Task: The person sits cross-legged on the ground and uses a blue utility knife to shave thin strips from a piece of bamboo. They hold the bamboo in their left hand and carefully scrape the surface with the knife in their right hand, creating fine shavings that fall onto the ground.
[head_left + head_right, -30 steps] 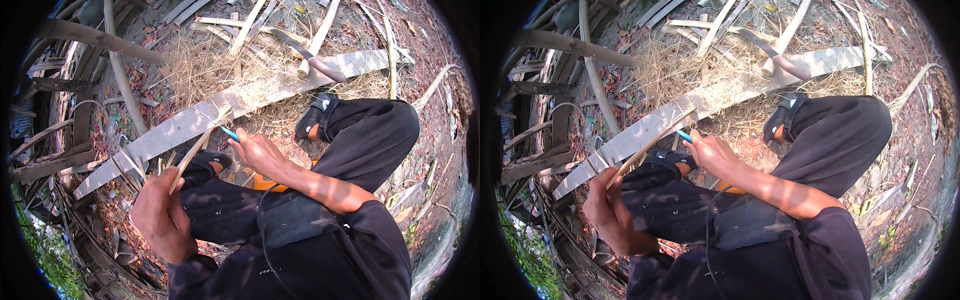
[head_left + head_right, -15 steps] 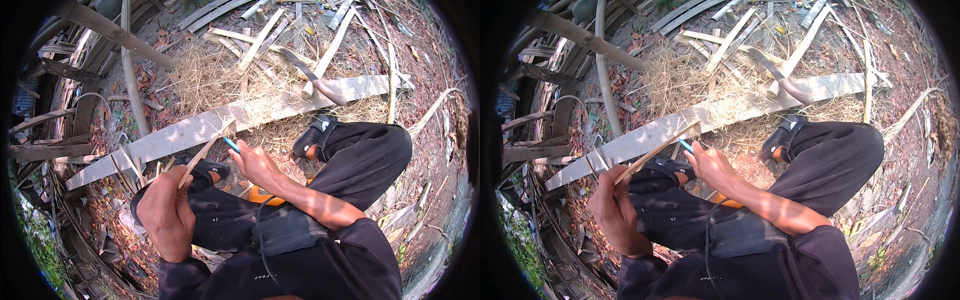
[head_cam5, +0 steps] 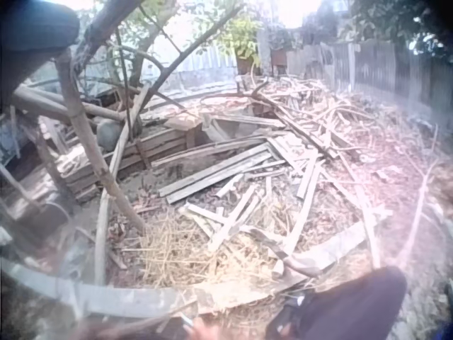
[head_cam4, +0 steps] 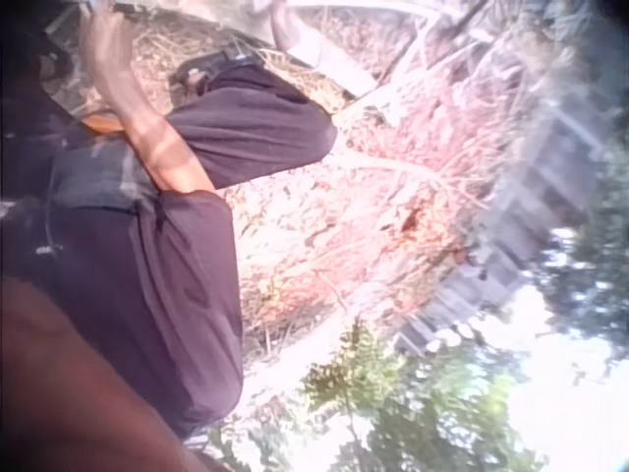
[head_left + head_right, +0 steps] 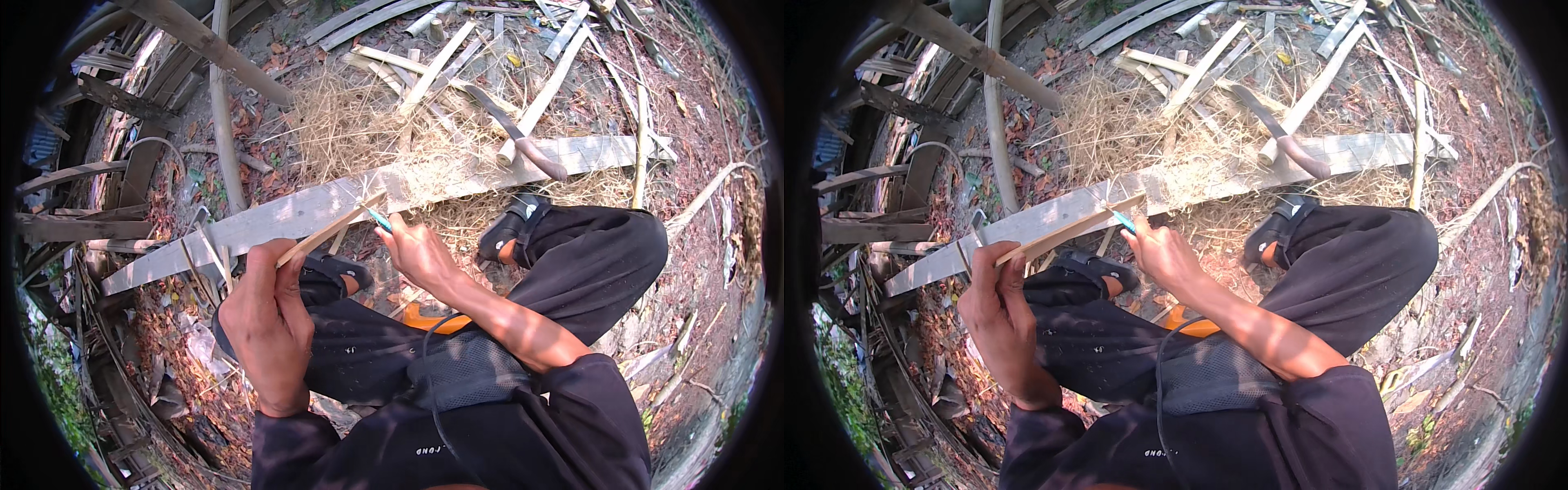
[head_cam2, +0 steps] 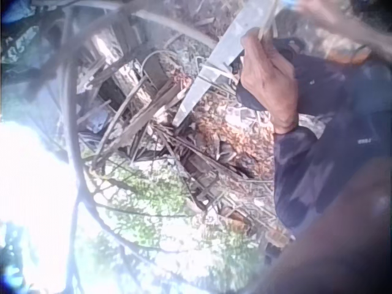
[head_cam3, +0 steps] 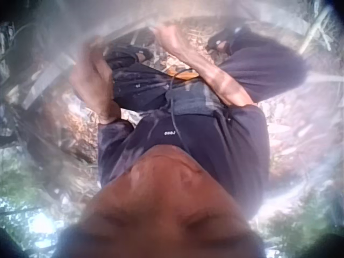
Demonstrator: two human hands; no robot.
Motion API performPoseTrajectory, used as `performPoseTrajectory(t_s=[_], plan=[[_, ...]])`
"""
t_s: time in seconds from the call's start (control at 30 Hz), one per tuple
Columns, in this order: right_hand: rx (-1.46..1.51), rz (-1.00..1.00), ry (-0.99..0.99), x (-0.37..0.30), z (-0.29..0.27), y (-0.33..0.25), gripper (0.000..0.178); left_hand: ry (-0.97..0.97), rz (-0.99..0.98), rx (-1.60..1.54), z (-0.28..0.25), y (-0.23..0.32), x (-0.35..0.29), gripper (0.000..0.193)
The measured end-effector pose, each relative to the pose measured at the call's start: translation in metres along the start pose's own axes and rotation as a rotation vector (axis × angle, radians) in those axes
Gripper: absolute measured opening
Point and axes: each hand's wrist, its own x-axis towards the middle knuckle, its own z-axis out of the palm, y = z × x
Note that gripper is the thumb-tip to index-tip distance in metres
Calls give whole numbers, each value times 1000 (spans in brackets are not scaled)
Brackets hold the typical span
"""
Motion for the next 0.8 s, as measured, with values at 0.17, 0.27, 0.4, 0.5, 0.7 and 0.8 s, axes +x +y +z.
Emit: performPoseTrajectory(t_s=[0.17, 0.27, 0.4, 0.5, 0.7, 0.8], plan=[[-183, 115, -80, 18, 32, 67, 32, -8, 5, 7, 2, 2, 3, 5], [-181, 185, -122, 21, 32, 59, 36, -38, -25, 22, -1, -2, 4, 4], [-119, 151, -156, 14, 8, 32, 36, -3, -63, 15, -3, -7, 1, 4], [-128, 180, -167, 16, 24, 44, 36, -17, -41, 24, -3, -4, -1, 4], [-415, 139, -124, 12, 68, 139, 33, -63, 33, -8, 2, 6, -7, 3], [-422, 193, -32, 21, 74, 118, 37, -11, -96, 21, -6, -17, 2, 7]])
